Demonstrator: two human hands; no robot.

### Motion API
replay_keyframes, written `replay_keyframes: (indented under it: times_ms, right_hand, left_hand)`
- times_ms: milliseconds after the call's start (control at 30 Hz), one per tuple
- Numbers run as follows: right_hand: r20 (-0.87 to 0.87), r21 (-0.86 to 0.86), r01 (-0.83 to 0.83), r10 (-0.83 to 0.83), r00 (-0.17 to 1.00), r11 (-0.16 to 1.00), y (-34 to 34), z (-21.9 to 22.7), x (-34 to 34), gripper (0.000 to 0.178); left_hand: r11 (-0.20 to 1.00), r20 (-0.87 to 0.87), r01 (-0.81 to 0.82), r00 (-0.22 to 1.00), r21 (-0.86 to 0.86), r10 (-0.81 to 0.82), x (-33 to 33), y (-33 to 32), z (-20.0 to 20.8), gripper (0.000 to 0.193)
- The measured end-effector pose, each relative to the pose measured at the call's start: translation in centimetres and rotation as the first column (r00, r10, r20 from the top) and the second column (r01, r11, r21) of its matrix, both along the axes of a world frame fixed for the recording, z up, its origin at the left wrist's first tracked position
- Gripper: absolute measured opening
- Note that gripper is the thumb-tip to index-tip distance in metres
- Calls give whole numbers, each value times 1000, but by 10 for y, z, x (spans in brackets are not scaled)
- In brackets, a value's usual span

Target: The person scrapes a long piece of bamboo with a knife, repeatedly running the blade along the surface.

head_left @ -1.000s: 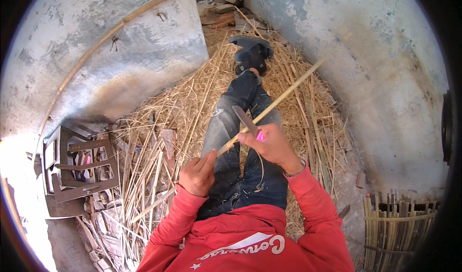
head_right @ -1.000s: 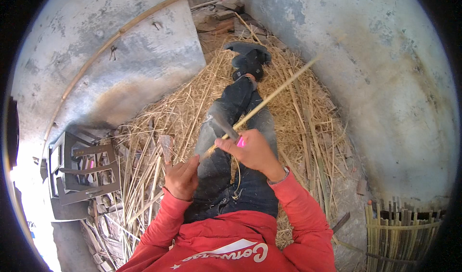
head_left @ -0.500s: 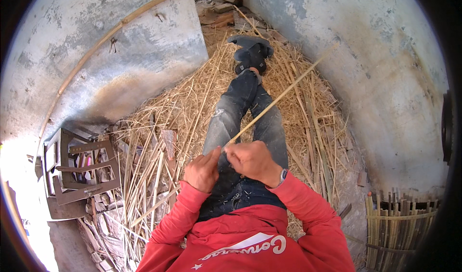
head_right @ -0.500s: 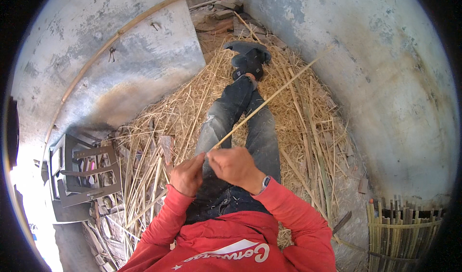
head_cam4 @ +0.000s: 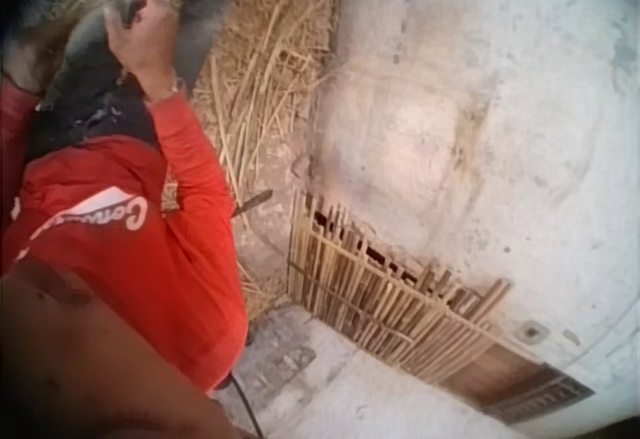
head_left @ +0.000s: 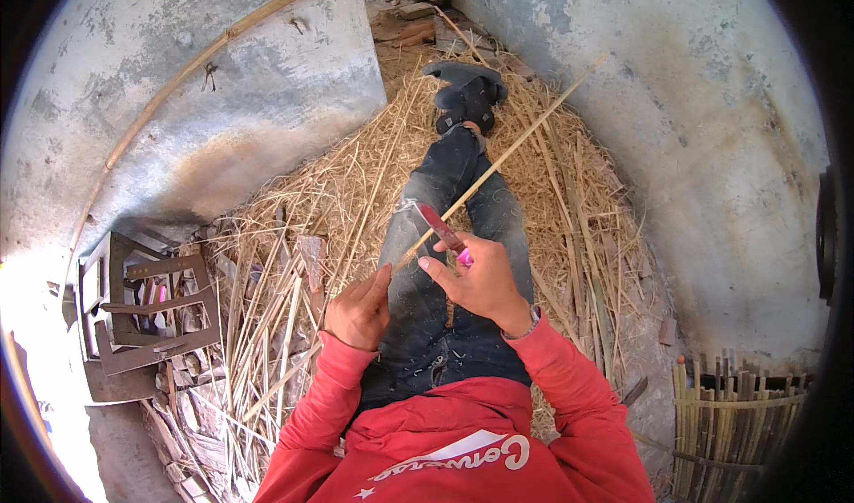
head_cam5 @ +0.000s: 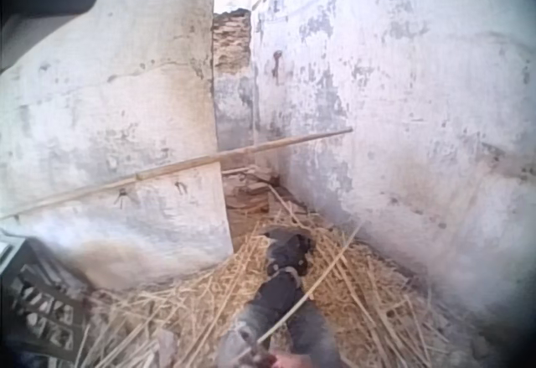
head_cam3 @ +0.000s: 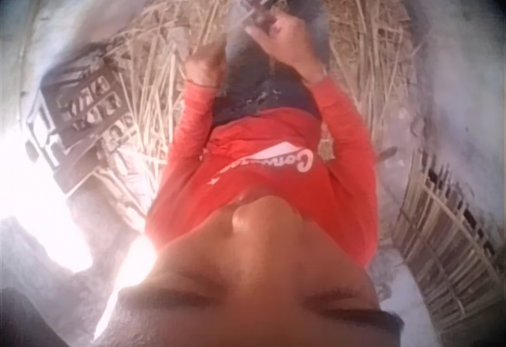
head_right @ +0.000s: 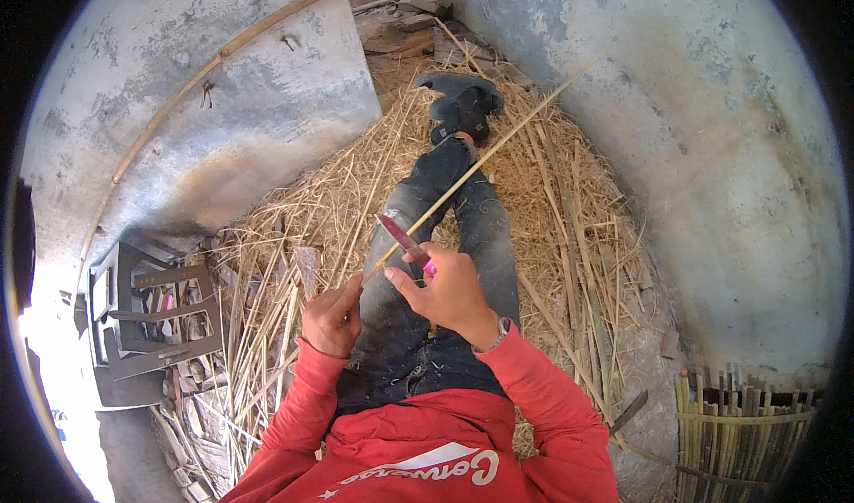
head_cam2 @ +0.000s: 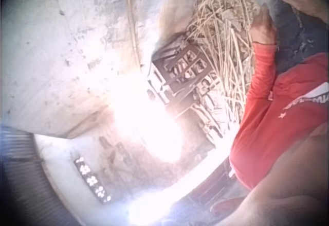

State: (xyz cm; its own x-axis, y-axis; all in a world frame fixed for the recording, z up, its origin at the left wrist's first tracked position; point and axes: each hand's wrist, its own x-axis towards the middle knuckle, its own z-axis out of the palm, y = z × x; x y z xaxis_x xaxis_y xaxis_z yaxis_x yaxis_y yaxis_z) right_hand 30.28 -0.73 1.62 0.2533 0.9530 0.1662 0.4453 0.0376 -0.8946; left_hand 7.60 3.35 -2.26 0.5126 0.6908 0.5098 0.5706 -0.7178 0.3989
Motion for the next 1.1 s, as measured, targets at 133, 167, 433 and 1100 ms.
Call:
replay_keyframes:
  times_ms: [133, 167, 433, 1100]
  right_hand:
    - [-1, -27, -21, 21, 1000, 999, 3, -7, -7, 35]
    - [2, 16, -8, 8, 1000, 1000, 5, -11, -10, 33]
    - [214, 194, -75, 32, 976, 978, 2, -21, -21, 18]
    - [218, 44, 262, -266, 939, 964, 21, -16, 110, 42]
  left_hand:
    - [998, -76, 29, 997, 48, -25, 4, -4, 3, 45]
    - [997, -98, 35, 995, 65, -28, 4, -5, 4, 46]
    - [1000, -121, -6, 993, -10, 5, 4, -7, -3, 48]
    - [971, -27, -144, 990, -189, 142, -63, -15, -12, 20]
